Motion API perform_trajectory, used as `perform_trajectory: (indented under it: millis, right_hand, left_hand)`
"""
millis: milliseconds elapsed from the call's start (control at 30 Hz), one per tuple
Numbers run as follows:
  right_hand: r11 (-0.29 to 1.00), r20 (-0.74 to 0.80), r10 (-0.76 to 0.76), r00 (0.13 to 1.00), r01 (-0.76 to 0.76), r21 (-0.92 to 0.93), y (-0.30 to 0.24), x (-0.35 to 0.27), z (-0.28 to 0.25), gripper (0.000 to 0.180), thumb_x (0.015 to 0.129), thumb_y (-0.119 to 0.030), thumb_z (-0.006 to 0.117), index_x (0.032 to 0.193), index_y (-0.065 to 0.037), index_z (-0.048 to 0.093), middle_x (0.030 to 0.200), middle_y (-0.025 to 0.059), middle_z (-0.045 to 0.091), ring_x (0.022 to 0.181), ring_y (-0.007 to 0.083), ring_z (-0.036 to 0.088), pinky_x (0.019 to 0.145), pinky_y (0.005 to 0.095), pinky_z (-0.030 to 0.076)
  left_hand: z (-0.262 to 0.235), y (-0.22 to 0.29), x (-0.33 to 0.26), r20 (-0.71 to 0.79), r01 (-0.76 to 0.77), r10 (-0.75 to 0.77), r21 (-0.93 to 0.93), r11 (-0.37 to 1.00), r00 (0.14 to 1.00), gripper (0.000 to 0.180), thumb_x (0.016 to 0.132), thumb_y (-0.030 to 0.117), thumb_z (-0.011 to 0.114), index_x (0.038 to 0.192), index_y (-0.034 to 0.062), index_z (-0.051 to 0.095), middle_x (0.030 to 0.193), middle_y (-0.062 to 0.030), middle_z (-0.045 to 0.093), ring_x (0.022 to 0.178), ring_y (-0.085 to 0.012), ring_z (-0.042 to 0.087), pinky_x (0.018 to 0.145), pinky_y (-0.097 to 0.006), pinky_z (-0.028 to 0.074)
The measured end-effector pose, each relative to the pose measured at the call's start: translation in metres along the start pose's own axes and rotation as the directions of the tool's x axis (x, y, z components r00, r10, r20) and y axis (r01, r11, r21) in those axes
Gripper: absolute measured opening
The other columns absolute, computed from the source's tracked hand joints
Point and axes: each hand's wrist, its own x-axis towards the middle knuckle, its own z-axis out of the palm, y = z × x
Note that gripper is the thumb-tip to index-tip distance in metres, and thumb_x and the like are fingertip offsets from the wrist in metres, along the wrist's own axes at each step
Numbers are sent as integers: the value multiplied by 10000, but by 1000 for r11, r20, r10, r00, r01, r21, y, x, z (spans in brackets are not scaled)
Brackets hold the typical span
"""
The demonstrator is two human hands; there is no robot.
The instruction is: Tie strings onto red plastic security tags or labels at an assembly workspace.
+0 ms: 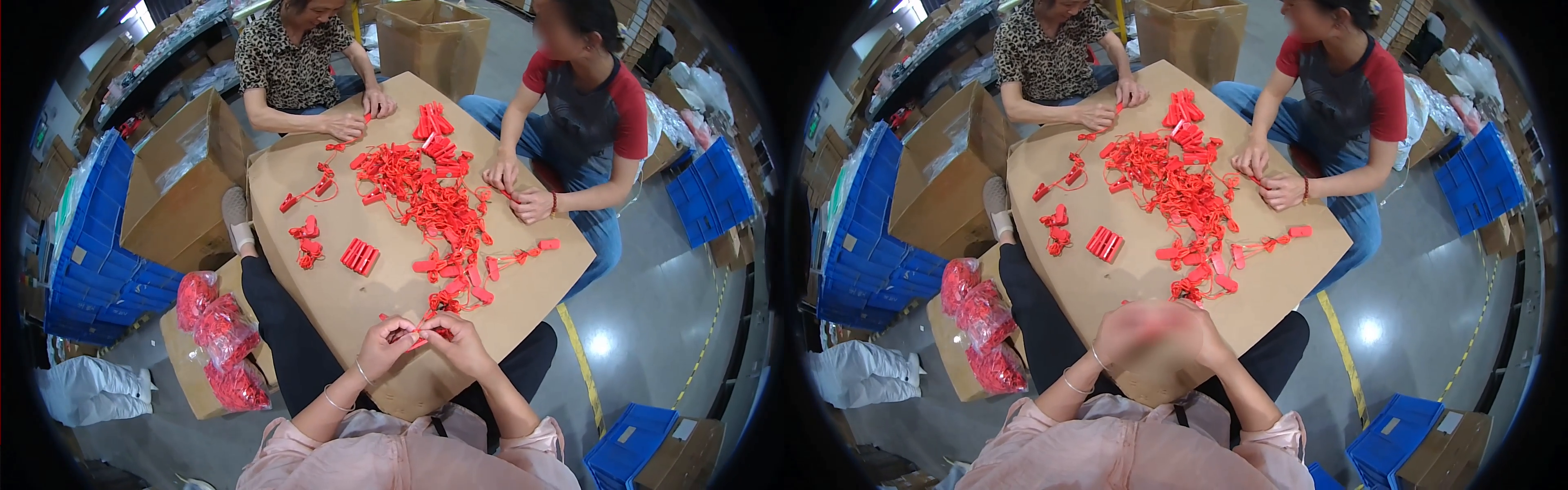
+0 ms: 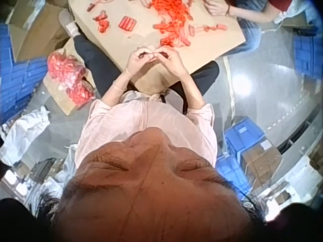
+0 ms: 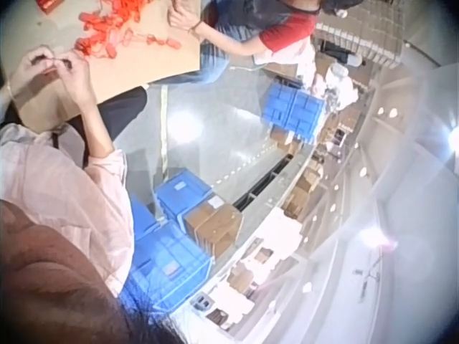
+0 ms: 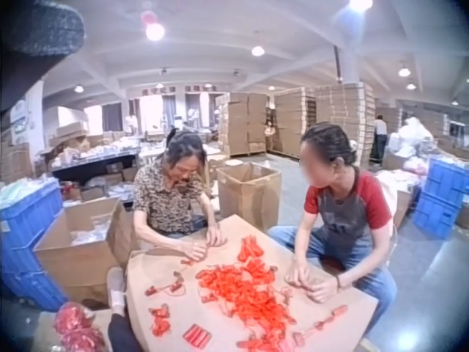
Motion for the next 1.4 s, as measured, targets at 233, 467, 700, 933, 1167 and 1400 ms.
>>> perform_trajectory:
  millis: [233,467,700,933,1167,1400]
  right_hand:
    - [896,-117,-319,940,260,-359,-8,-2,17,78,825,-72,578,869,-8,573,813,67,578,801,175,569,721,303,455]
    - [998,-62,12,998,-8,66,-7,-4,10,110,875,-60,534,950,-8,597,879,55,619,800,106,588,714,241,471]
    - [1000,-66,1,998,-3,-28,-7,-10,12,77,884,-49,513,935,-6,553,823,41,608,766,82,570,680,231,462]
    - [998,-151,68,986,-68,6,-1,-10,20,120,901,-126,495,958,-23,514,753,67,590,678,123,576,607,264,461]
    - [843,-46,241,969,-186,505,3,-14,22,74,898,-79,514,946,-25,528,773,10,584,701,65,580,600,197,450]
    - [807,116,154,981,-192,558,8,-27,19,138,864,-44,560,998,-13,556,813,8,603,767,72,588,671,201,460]
  left_hand:
    - [5,1,2,-128,-102,144,286,953,981,29,786,21,582,808,3,577,738,-3,522,637,-52,465,568,-207,385]
    - [-1,-3,-1,-23,-103,109,186,977,994,50,783,23,586,832,14,592,743,-8,524,630,-60,465,567,-211,384]
    - [-3,13,-2,47,23,-25,43,999,999,72,843,74,579,869,11,602,728,27,545,587,-22,448,534,-171,368]
    - [5,21,-4,178,296,-293,10,955,939,144,864,179,589,900,41,607,671,48,544,552,-11,464,490,-177,371]
    - [-5,15,-6,71,285,-278,-123,951,958,114,869,138,566,855,29,599,628,28,533,526,-18,450,465,-174,343]
    - [-9,-5,-5,-151,-27,40,89,996,988,146,867,139,564,836,13,633,668,21,556,546,-31,460,486,-181,358]
